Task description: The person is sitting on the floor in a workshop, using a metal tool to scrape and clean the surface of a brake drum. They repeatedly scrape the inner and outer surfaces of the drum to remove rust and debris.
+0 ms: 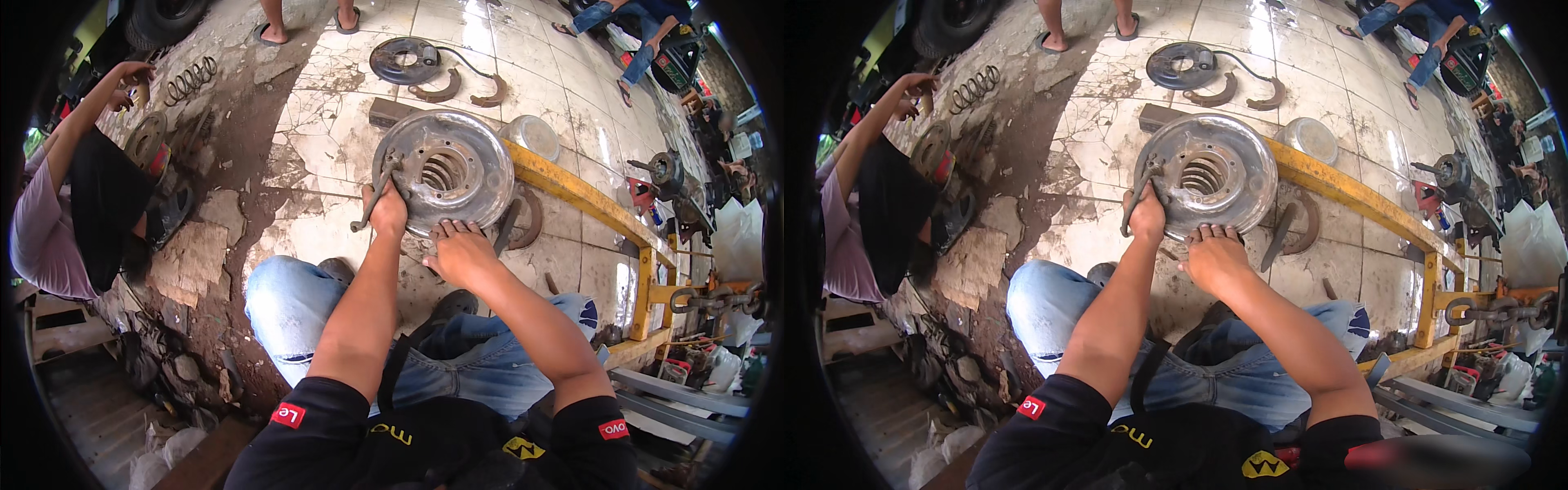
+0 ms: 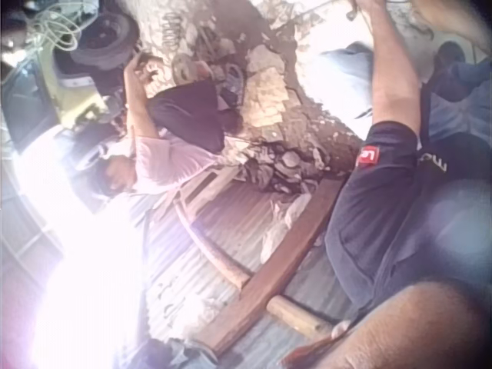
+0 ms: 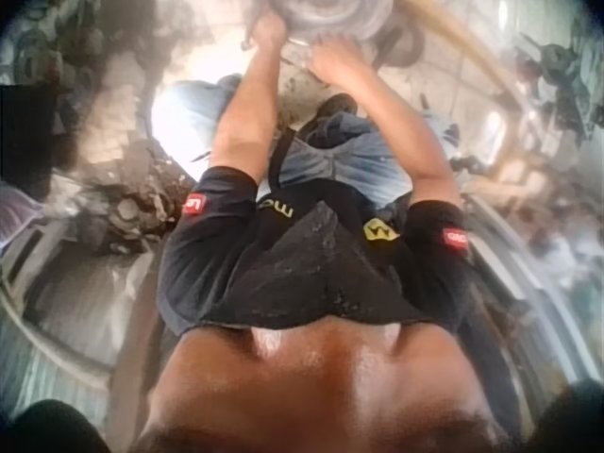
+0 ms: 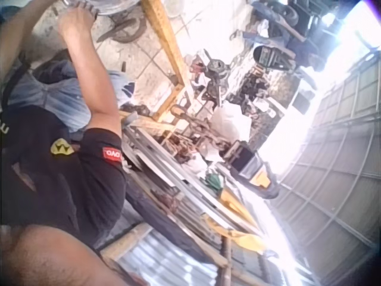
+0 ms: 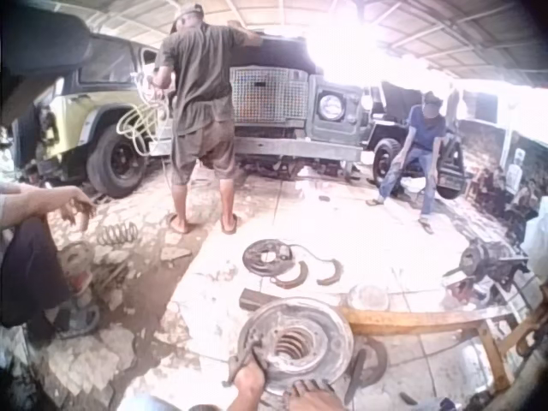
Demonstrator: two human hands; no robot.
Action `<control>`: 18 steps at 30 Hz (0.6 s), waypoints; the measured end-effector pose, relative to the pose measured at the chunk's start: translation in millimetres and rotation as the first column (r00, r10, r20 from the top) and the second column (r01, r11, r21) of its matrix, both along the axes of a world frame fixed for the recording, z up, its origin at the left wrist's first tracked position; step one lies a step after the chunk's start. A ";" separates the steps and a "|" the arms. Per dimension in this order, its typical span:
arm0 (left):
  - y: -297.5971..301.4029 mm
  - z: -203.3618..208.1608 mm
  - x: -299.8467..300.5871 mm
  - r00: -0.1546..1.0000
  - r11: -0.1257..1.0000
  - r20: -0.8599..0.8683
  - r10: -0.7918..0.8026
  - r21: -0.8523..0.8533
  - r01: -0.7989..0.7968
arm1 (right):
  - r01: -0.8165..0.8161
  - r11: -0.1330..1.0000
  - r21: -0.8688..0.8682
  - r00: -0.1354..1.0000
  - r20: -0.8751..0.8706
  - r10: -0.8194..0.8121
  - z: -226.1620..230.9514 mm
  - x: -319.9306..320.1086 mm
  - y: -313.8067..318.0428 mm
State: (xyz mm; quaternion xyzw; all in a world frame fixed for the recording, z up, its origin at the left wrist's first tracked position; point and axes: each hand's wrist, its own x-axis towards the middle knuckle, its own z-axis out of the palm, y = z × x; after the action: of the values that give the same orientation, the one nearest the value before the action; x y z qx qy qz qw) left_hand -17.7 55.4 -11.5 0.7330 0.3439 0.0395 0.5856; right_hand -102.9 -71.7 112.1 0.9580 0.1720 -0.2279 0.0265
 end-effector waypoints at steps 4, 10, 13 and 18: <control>-5.7 -6.3 0.3 0.995 0.997 0.077 0.063 0.033 -0.065 | 0.009 0.998 -0.062 1.000 0.003 -0.008 1.4 7.1 1.3; -8.3 6.4 -2.6 0.998 0.999 0.059 0.027 -0.025 -0.025 | -0.021 1.000 0.003 0.999 0.036 0.021 -3.7 6.1 -12.5; -9.6 8.8 -3.1 0.998 1.000 0.061 0.016 0.015 -0.017 | 0.005 1.000 -0.002 0.999 -0.041 -0.005 6.6 11.4 -10.9; -6.9 7.1 -2.1 0.996 0.993 0.046 0.078 -0.091 -0.073 | -0.041 0.997 -0.064 0.997 -0.070 0.036 6.2 10.5 -15.6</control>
State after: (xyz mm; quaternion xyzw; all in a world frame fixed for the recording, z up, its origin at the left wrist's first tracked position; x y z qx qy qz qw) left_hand -19.7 48.5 -4.3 0.6915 0.3582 0.0644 0.6240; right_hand -92.4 -87.3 118.3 0.9447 0.1837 -0.2657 0.0563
